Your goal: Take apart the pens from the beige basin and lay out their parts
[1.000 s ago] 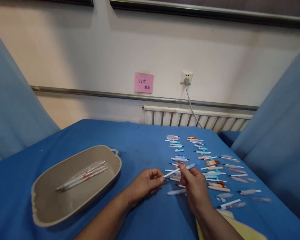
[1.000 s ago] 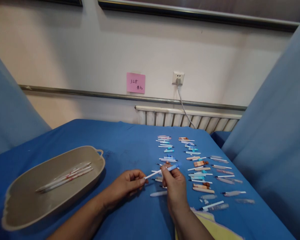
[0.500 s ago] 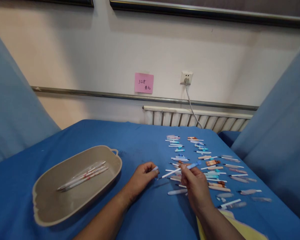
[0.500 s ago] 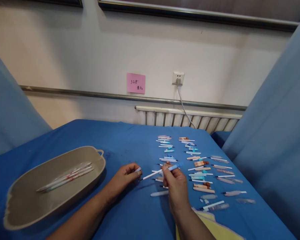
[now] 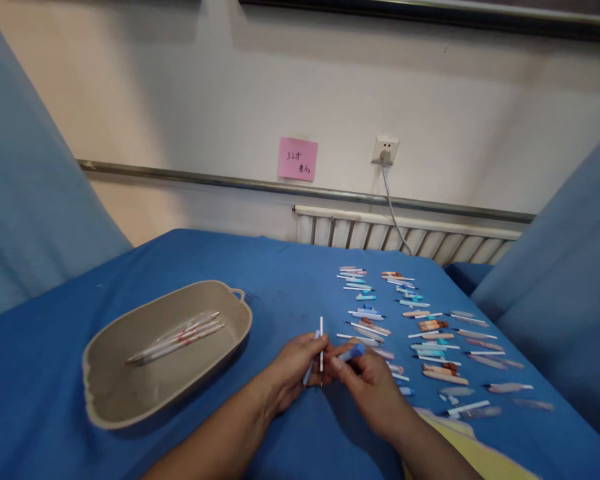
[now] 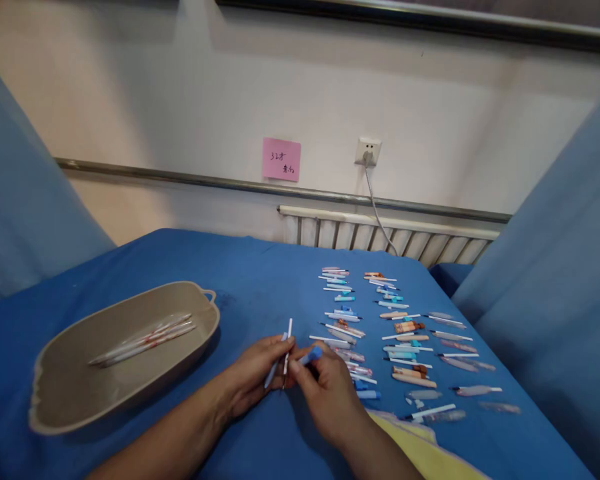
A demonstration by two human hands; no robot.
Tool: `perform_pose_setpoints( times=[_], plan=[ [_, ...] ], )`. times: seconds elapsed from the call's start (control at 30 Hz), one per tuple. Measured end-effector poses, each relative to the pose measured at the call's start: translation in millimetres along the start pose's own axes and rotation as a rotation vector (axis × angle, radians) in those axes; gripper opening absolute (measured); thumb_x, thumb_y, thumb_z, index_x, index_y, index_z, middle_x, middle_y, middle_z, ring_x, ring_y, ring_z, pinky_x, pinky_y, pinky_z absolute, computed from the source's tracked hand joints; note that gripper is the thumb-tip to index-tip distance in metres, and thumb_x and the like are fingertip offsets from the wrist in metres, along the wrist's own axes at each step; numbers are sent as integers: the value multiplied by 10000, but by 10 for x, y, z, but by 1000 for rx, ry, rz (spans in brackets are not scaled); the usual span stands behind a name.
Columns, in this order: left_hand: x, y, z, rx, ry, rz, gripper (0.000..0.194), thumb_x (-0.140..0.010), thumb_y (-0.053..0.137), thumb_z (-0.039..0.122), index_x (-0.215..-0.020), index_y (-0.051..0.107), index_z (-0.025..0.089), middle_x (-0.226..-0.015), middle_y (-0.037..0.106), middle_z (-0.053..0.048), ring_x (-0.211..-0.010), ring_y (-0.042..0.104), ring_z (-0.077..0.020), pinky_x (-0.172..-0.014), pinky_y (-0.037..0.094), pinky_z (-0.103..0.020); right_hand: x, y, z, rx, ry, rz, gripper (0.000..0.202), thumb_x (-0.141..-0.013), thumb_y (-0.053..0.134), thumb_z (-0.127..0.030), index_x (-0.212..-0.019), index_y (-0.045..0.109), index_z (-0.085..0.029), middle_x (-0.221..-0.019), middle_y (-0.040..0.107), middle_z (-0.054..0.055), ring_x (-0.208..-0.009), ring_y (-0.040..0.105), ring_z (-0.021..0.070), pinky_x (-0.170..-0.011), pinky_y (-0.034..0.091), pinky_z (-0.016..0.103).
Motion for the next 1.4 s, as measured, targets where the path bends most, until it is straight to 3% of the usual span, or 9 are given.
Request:
perform_pose_setpoints(
  times=[0.27, 0.43, 0.6, 0.7, 0.77, 0.93, 1.03, 1.23, 1.4],
  plan=[
    [37, 69, -75, 108, -101, -64, 203, -719, 662, 288, -830, 599, 130, -752, 685, -70, -699, 651, -180, -677, 503, -319, 14, -45, 72, 14, 22, 53, 249, -813, 580, -421, -791, 687, -198, -762, 679, 46, -716, 604, 208, -681, 448, 300],
    [45, 103, 37, 183, 9, -60, 166, -751, 671, 282, -787, 611, 132, -814, 686, -74, -766, 642, -167, -754, 489, -305, 0, -70, 250, -100, 107, 118, 243, -749, 643, -428, -764, 689, -190, -672, 669, 28, -639, 583, 201, -615, 435, 289],
    [64, 175, 53, 159, 78, -60, 221, -745, 688, 324, -811, 637, 120, -722, 627, -39, -624, 565, -104, -618, 432, -208, 6, 53, 278, -25, 113, 34, 158, -752, 633, -318, -705, 692, -180, -604, 626, -1, -543, 492, 147, -538, 374, 251],
    [108, 171, 180, -97, 151, -115, 294, -780, 624, 425, -876, 646, 148, -754, 617, -28, -646, 546, -116, -629, 417, -221, -1, 64, 275, -49, 145, 18, 181, -740, 634, -302, -627, 658, -163, -556, 560, -23, -526, 433, 120, -511, 327, 231],
    [162, 104, 356, -457, 267, -95, 305, -809, 569, 447, -946, 661, 190, -818, 643, -39, -742, 569, -167, -705, 418, -272, -13, 15, 273, -103, 174, 43, 220, -733, 638, -333, -605, 634, -154, -551, 539, -26, -520, 409, 108, -505, 312, 227],
    [382, 15, 782, -1435, 584, 255, 266, -724, 649, 425, -871, 719, 214, -799, 651, -102, -797, 565, -287, -741, 357, -367, -20, -195, 282, -202, 258, 202, 290, -703, 648, -433, -641, 633, -150, -491, 469, -54, -448, 323, 82, -453, 246, 221],
    [445, 169, 750, -1758, 650, 265, 310, -845, 481, 394, -820, 710, 186, -799, 635, -125, -798, 554, -289, -733, 348, -389, -24, -240, 271, -207, 262, 245, 313, -675, 659, -456, -636, 625, -147, -459, 428, -69, -427, 300, 76, -433, 228, 218],
    [379, 169, 635, -1938, 514, 189, 198, -811, 469, 135, -915, 630, 186, -882, 649, -90, -829, 557, -248, -740, 360, -358, -48, -218, 268, -181, 232, 231, 289, -689, 642, -419, -655, 622, -132, -467, 428, -64, -431, 316, 75, -421, 250, 209],
    [457, 256, 696, -1894, 560, 129, 236, -800, 461, 74, -958, 586, 197, -935, 618, -63, -837, 560, -204, -743, 365, -312, -52, -227, 250, -186, 231, 236, 267, -701, 623, -401, -649, 610, -140, -469, 415, -67, -440, 316, 78, -429, 250, 211]
  ],
)
Point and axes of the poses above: each hand's wrist, its own x-axis away from the middle knuckle, its own y-axis out of the palm, z = x × y, the point moved 8 cm from there along -x, towards the middle knuckle
